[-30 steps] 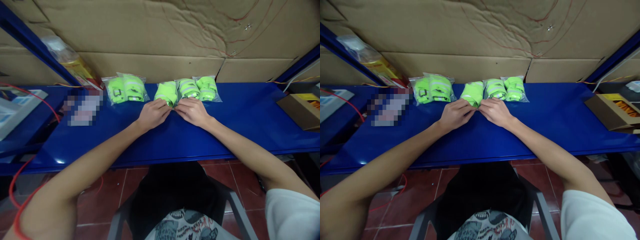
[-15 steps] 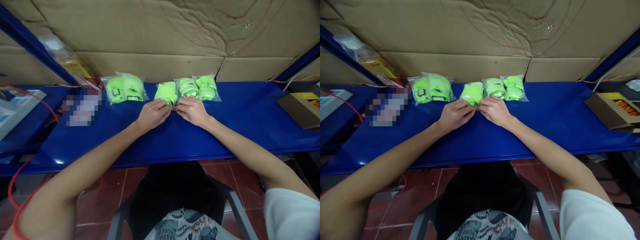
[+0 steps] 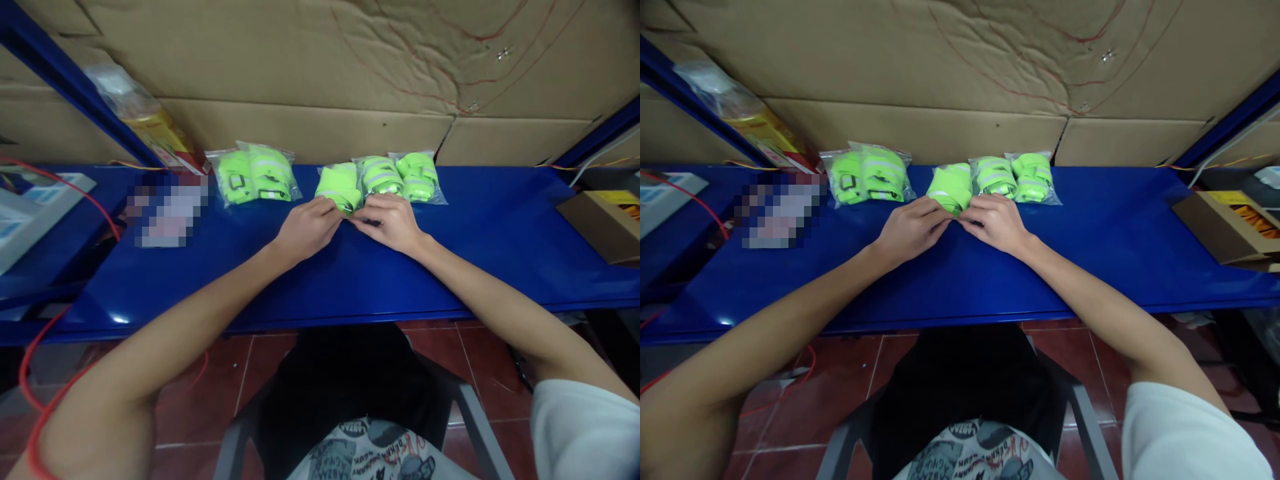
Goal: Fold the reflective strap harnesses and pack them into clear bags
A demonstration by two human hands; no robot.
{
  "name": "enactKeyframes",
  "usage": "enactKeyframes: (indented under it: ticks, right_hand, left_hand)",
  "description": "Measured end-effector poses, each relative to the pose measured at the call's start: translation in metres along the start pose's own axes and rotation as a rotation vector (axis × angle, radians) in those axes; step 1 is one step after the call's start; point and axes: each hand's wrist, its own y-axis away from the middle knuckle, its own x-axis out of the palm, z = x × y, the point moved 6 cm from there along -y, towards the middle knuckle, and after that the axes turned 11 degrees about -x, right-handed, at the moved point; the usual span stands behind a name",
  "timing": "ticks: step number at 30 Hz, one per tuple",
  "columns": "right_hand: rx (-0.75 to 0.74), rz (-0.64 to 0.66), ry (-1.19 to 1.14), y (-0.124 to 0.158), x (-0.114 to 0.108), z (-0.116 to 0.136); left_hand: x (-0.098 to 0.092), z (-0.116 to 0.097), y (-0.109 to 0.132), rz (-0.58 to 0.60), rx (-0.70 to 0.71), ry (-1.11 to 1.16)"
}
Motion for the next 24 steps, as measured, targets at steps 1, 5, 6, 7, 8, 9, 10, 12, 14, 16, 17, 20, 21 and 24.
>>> enactKeyframes:
  ticks: [1, 5, 6, 7, 8, 9, 10, 12, 14, 16, 17, 20, 21, 24]
  right_hand:
    - [-0.005, -0.003, -0.009, -0.0003, -0.0001, 0.0009]
    - [0.011, 0.034, -0.017, -0.0018, 0.0018, 0.0032]
    - [0.018, 0.048, -0.013, -0.0020, 0.0026, 0.0034]
    - [0.022, 0.059, -0.008, -0.0021, 0.0033, 0.0036]
    - [0.021, 0.065, -0.003, -0.0021, 0.0037, 0.0039]
    - [0.019, 0.065, 0.001, -0.0020, 0.0037, 0.0042]
    - [0.016, 0.059, 0.003, -0.0019, 0.0033, 0.0043]
    - [0.017, 0.036, 0.000, -0.0016, 0.0014, 0.0040]
    - [0.038, 0.010, -0.004, -0.0010, -0.0013, 0.0022]
    - [0.060, 0.006, -0.007, -0.0004, -0.0032, 0.0004]
    - [0.063, 0.011, -0.008, -0.0001, -0.0036, 0.0000]
    - [0.046, 0.036, -0.004, 0.0005, -0.0029, 0.0008]
    - [0.043, 0.044, 0.001, 0.0009, -0.0022, 0.0009]
    - [0.048, 0.062, 0.014, 0.0020, 0.0002, 0.0007]
  left_hand:
    - [0.0001, 0.0001, -0.0003, 0.001, -0.008, 0.003]
    - [0.0001, 0.0025, -0.0008, -0.009, -0.064, 0.006]
    - [0.0000, 0.0031, -0.0008, -0.006, -0.076, 0.002]
    - [-0.0002, 0.0035, -0.0006, 0.000, -0.084, -0.004]
    - [-0.0004, 0.0039, -0.0005, 0.008, -0.090, -0.010]
    - [-0.0007, 0.0041, -0.0004, 0.020, -0.093, -0.015]
    - [-0.0010, 0.0042, -0.0003, 0.032, -0.092, -0.018]
    - [-0.0013, 0.0044, -0.0004, 0.054, -0.087, -0.022]
    - [-0.0014, 0.0048, -0.0008, 0.065, -0.082, -0.031]
    - [-0.0012, 0.0050, -0.0011, 0.061, -0.074, -0.052]
    - [-0.0010, 0.0049, -0.0012, 0.055, -0.067, -0.062]
    - [-0.0007, 0.0040, -0.0009, 0.034, -0.054, -0.070]
    - [-0.0008, 0.0039, -0.0007, 0.031, -0.057, -0.063]
    - [-0.0009, 0.0050, 0.0002, 0.039, -0.093, -0.056]
